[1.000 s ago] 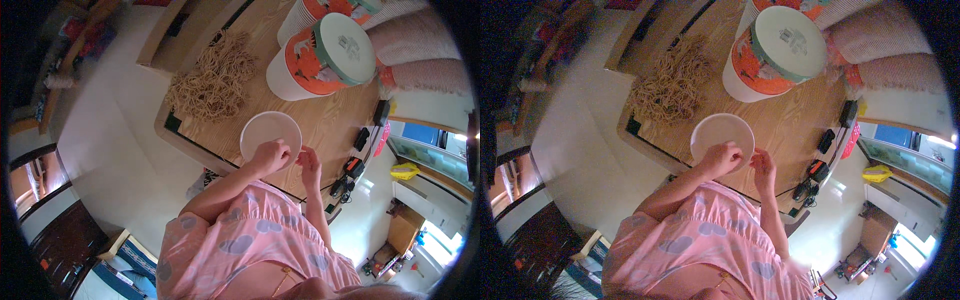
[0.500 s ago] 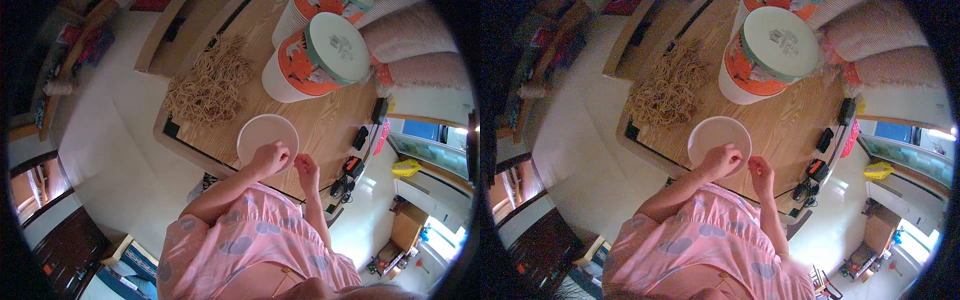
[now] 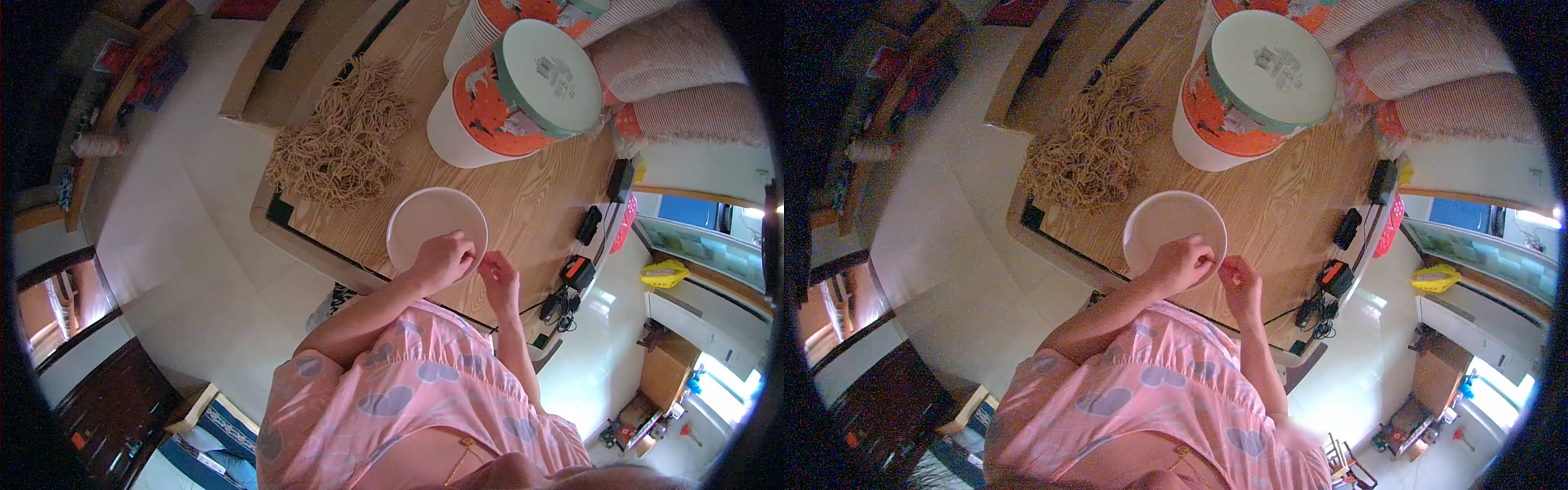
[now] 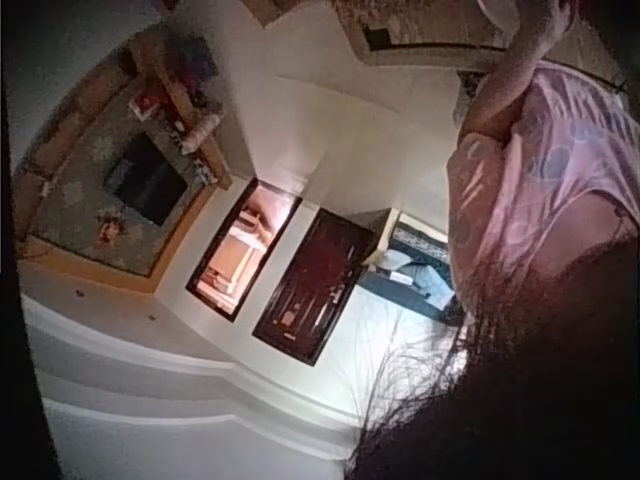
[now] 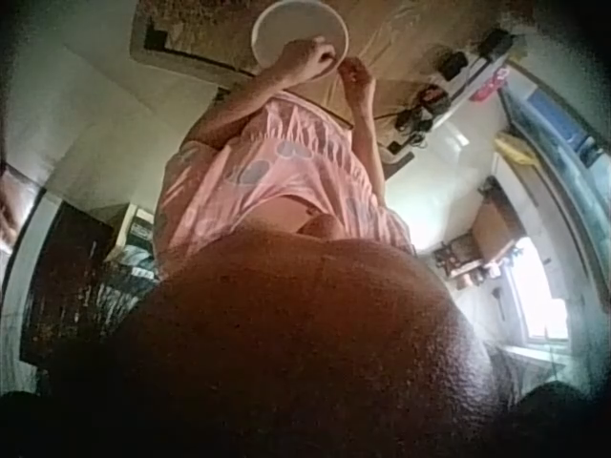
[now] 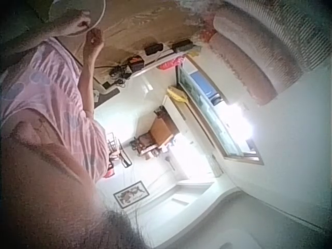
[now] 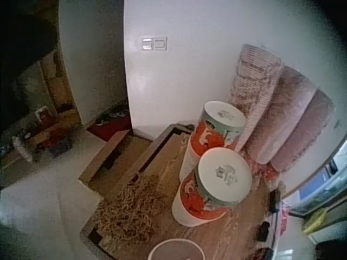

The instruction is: Packaging paper cups into plastic bags and adding paper filler material for shipping.

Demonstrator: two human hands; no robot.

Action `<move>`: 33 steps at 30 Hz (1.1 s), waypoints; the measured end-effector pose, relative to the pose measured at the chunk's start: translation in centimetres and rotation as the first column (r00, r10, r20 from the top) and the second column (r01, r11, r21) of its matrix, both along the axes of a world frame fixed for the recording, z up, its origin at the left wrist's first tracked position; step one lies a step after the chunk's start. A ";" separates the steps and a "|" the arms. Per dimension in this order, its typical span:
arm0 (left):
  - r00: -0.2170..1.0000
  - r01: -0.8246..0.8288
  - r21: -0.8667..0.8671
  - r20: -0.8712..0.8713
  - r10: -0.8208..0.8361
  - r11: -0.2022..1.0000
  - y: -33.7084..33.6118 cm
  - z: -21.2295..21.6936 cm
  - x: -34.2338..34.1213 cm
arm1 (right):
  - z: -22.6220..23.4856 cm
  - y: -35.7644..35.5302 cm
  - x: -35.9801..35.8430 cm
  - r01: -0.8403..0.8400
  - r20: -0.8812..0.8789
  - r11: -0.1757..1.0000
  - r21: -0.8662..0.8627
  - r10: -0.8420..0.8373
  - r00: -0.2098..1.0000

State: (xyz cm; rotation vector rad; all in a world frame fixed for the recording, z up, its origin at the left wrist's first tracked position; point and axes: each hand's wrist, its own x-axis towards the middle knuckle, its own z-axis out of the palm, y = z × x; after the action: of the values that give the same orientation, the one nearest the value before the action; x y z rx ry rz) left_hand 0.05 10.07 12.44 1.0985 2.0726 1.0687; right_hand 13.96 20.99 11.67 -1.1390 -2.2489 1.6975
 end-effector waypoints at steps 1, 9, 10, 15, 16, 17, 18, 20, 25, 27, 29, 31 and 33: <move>1.000 0.003 0.006 0.004 -0.003 1.000 0.0 0.0 0.0 | 0.0 0.0 -0.1 0.012 0.013 1.000 0.011 -0.012 1.000; 0.999 -0.006 -0.013 0.033 0.007 1.000 -0.1 -0.6 0.3 | 0.0 0.1 0.4 0.071 -0.003 0.997 -0.027 -0.071 0.997; 0.999 -0.007 -0.017 0.032 0.007 1.000 -0.2 -0.6 0.3 | 0.1 0.1 0.5 0.077 -0.001 0.996 -0.049 -0.077 0.997; 1.000 -0.006 -0.012 0.023 0.006 1.000 -0.4 -0.4 0.1 | 1.7 -0.5 -0.6 0.057 -0.057 0.998 -0.021 -0.058 0.997; 1.000 -0.004 0.005 0.022 0.003 1.000 -0.4 -0.2 0.1 | 1.7 -0.5 -0.7 0.024 -0.056 1.000 -0.016 -0.025 0.998; 1.000 0.000 0.023 0.020 0.000 1.000 -0.3 -0.1 0.1 | 1.7 -0.5 -0.7 -0.007 -0.055 1.000 -0.011 0.006 0.998; 1.000 0.006 0.022 0.018 -0.006 1.000 -0.3 -0.1 0.2 | 1.5 -0.5 -0.6 -0.001 -0.057 1.000 -0.012 0.000 0.998; 0.998 -0.033 0.000 0.055 0.033 0.999 -0.3 0.0 0.4 | 0.9 -0.2 -0.1 -0.053 0.054 0.993 0.109 0.048 0.997; 0.980 0.000 0.000 0.200 0.000 1.000 -0.6 0.3 0.5 | 1.3 0.5 -0.4 0.086 -0.151 0.991 -0.101 -0.100 0.983; 0.959 0.053 -0.035 0.281 -0.041 0.998 -0.4 0.7 1.0 | 1.6 0.8 -1.0 0.124 -0.209 0.974 -0.191 -0.164 0.964; 0.960 -0.117 0.100 0.267 0.086 0.988 0.3 1.0 1.9 | 2.1 1.0 -1.6 0.091 -0.086 0.994 0.058 -0.086 0.993; 0.948 -0.157 0.112 0.296 0.118 0.981 0.9 -0.4 2.6 | 4.1 1.0 -2.8 0.053 -0.038 0.993 0.102 -0.049 0.998; 0.934 -0.193 0.126 0.327 0.143 0.973 1.5 -2.5 3.2 | 4.5 1.0 -3.3 0.017 0.012 0.989 0.149 -0.019 1.000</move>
State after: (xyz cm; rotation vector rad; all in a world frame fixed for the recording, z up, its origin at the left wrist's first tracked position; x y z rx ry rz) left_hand 3.24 11.54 9.96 0.7661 1.8739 1.4126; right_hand 10.65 21.99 16.12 -1.1371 -2.3204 1.4910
